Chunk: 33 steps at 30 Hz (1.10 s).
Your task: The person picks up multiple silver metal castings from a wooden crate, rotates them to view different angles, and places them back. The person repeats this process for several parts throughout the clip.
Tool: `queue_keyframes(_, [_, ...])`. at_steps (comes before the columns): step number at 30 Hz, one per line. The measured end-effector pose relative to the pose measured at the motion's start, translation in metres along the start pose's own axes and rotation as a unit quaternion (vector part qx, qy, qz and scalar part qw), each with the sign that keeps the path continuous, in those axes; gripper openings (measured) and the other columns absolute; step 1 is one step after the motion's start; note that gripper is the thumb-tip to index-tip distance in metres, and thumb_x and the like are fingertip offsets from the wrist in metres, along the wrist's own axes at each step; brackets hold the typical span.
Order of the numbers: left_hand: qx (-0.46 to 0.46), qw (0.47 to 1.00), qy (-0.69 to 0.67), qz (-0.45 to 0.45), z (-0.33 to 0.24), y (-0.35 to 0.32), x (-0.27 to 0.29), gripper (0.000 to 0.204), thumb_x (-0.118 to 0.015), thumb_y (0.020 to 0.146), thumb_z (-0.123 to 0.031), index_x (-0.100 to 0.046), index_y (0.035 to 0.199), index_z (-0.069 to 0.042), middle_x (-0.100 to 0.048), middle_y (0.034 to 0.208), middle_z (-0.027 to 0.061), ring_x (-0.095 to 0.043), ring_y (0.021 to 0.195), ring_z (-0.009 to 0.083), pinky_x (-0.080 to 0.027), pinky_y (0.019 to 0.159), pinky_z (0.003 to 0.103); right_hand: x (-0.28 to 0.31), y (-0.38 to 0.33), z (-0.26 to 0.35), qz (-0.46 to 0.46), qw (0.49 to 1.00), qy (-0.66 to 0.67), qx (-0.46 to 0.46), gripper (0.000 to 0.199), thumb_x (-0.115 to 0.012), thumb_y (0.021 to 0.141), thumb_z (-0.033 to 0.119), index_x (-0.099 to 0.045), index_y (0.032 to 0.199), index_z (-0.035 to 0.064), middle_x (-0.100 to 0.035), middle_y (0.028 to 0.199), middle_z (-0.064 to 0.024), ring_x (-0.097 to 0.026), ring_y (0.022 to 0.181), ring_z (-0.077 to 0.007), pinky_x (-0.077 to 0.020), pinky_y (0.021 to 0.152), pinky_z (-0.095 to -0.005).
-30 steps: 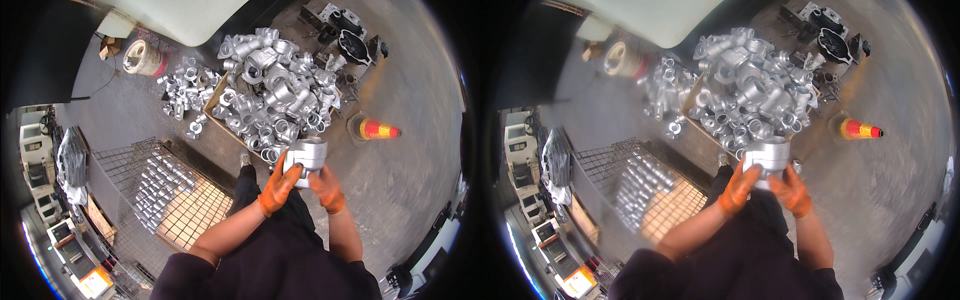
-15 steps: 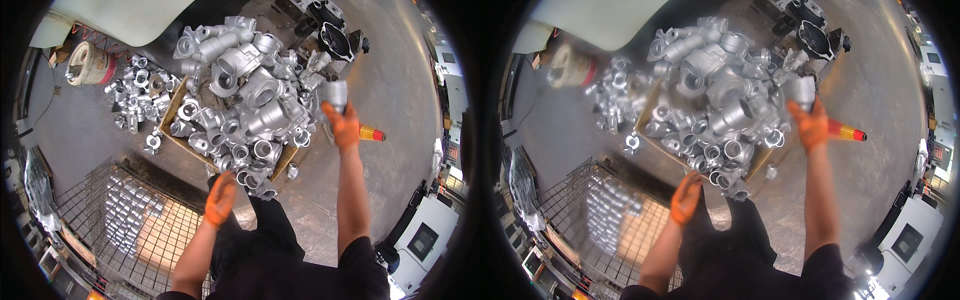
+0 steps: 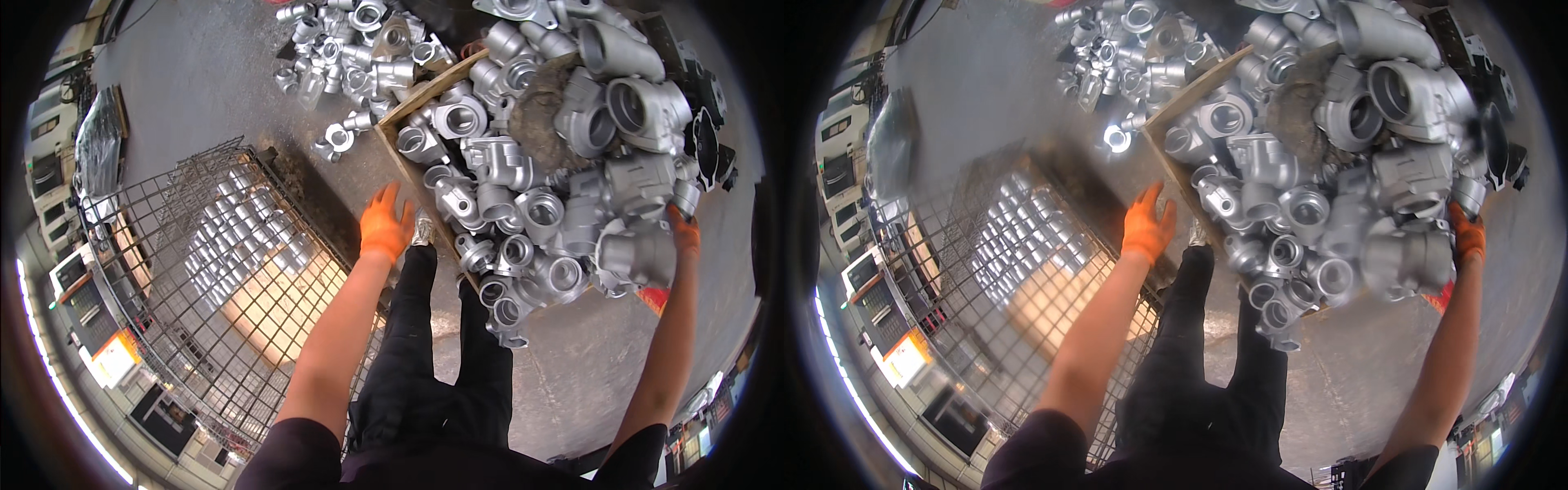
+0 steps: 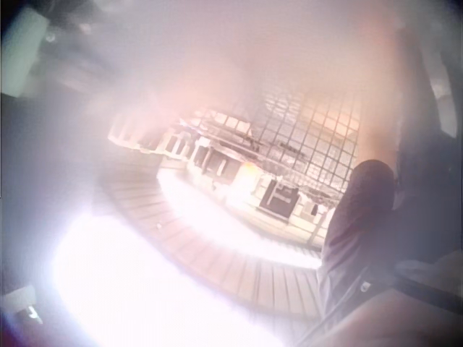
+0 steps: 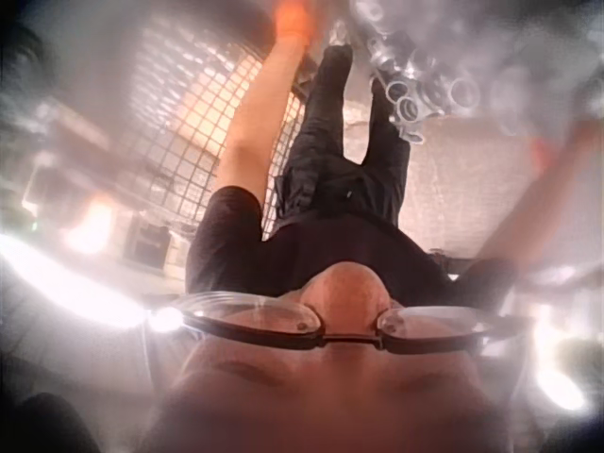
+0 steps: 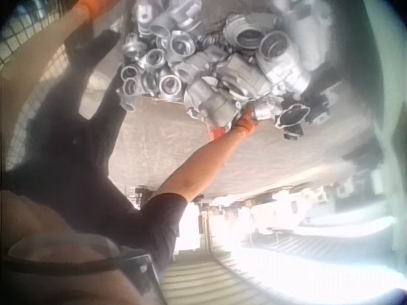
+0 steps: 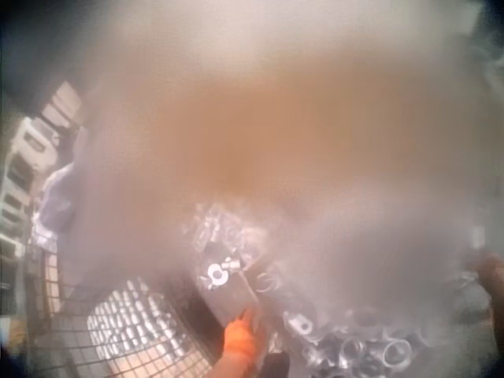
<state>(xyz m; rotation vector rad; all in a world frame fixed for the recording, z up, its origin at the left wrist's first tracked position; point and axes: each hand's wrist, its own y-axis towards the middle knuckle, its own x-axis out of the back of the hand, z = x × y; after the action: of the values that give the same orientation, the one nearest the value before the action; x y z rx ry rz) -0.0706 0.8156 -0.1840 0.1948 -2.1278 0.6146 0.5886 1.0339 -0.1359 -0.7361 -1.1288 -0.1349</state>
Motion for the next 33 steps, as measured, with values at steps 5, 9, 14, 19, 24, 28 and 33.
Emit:
queue_keyframes(5, [-0.053, 0.988, 0.143, 0.002, -0.008, 0.077, -0.019, 0.054, -0.072, 0.089, -0.029, -0.060, 0.138, -0.010, -0.052, 0.150, 0.0160, -0.048, 0.138, 0.0382, -0.043, 0.111, 0.050, 0.012, 0.016, -0.020, 0.027, 0.999, -0.025, 0.018, 0.074, -0.079, 0.089, 0.051, -0.061, 0.133, -0.0066, -0.072, 0.120, -0.0147, -0.067, 0.107, -0.0231, -0.0506, 0.096, -0.0359])
queue_keyframes(9, [-0.071, 0.973, 0.219, 0.018, -0.008, 0.108, -0.029, 0.043, -0.079, 0.081, -0.030, -0.072, 0.122, -0.018, -0.043, 0.159, 0.0130, -0.035, 0.146, 0.0407, -0.030, 0.120, 0.052, 0.020, 0.029, -0.044, 0.042, 0.999, -0.004, 0.022, 0.075, -0.075, 0.093, 0.048, -0.055, 0.140, -0.0079, -0.066, 0.133, -0.0180, -0.063, 0.117, -0.0247, -0.0497, 0.098, -0.0349])
queue_keyframes(14, [-0.076, 0.985, 0.153, -0.010, 0.005, 0.119, -0.049, 0.024, -0.084, 0.074, -0.027, -0.081, 0.097, -0.019, -0.042, 0.162, 0.0124, -0.029, 0.149, 0.0428, -0.024, 0.123, 0.053, 0.069, -0.003, -0.104, -0.123, 0.944, -0.228, 0.204, 0.058, -0.059, 0.105, 0.032, -0.050, 0.149, -0.0045, -0.055, 0.149, -0.0190, -0.055, 0.134, -0.0283, -0.0444, 0.110, -0.0351])
queue_keyframes(19, [-0.119, 0.984, -0.118, -0.065, 0.021, 0.085, -0.021, 0.022, -0.085, 0.073, -0.012, -0.079, 0.095, -0.015, -0.042, 0.162, 0.0185, -0.040, 0.144, 0.0456, -0.037, 0.115, 0.054, 0.054, -0.188, 0.028, -0.359, 0.901, -0.029, 0.240, 0.045, -0.045, 0.111, 0.021, -0.052, 0.148, -0.0040, -0.052, 0.152, -0.0187, -0.054, 0.136, -0.0292, -0.0440, 0.115, -0.0388])
queue_keyframes(24, [-0.153, 0.896, -0.417, -0.007, 0.003, 0.039, 0.053, 0.032, -0.079, 0.084, 0.001, -0.072, 0.114, -0.006, -0.029, 0.166, 0.0291, -0.044, 0.146, 0.0374, -0.045, 0.108, 0.041, -0.004, -0.352, 0.154, -0.270, 0.888, 0.202, 0.313, 0.054, -0.052, 0.108, 0.031, -0.051, 0.146, -0.0082, -0.053, 0.149, -0.0267, -0.053, 0.138, -0.0376, -0.0405, 0.118, -0.0491])
queue_keyframes(28, [-0.149, 0.783, -0.583, 0.158, -0.036, 0.011, 0.119, 0.027, -0.072, 0.090, 0.003, -0.071, 0.116, -0.002, -0.028, 0.167, 0.0285, -0.043, 0.147, 0.0352, -0.038, 0.114, 0.043, -0.067, -0.388, 0.208, 0.055, 0.868, 0.286, 0.403, 0.082, -0.077, 0.092, 0.039, -0.045, 0.148, -0.0118, -0.052, 0.148, -0.0293, -0.054, 0.135, -0.0403, -0.0400, 0.116, -0.0493])
queue_keyframes(33, [-0.226, 0.702, -0.628, 0.249, -0.092, -0.013, 0.150, 0.029, -0.079, 0.088, -0.006, -0.071, 0.116, 0.000, -0.037, 0.163, 0.0261, -0.045, 0.146, 0.0357, -0.035, 0.117, 0.045, -0.084, -0.373, 0.254, 0.301, 0.789, 0.393, 0.364, 0.115, -0.090, 0.080, 0.035, -0.021, 0.161, -0.0070, -0.042, 0.155, -0.0247, -0.048, 0.140, -0.0341, -0.0396, 0.115, -0.0464])
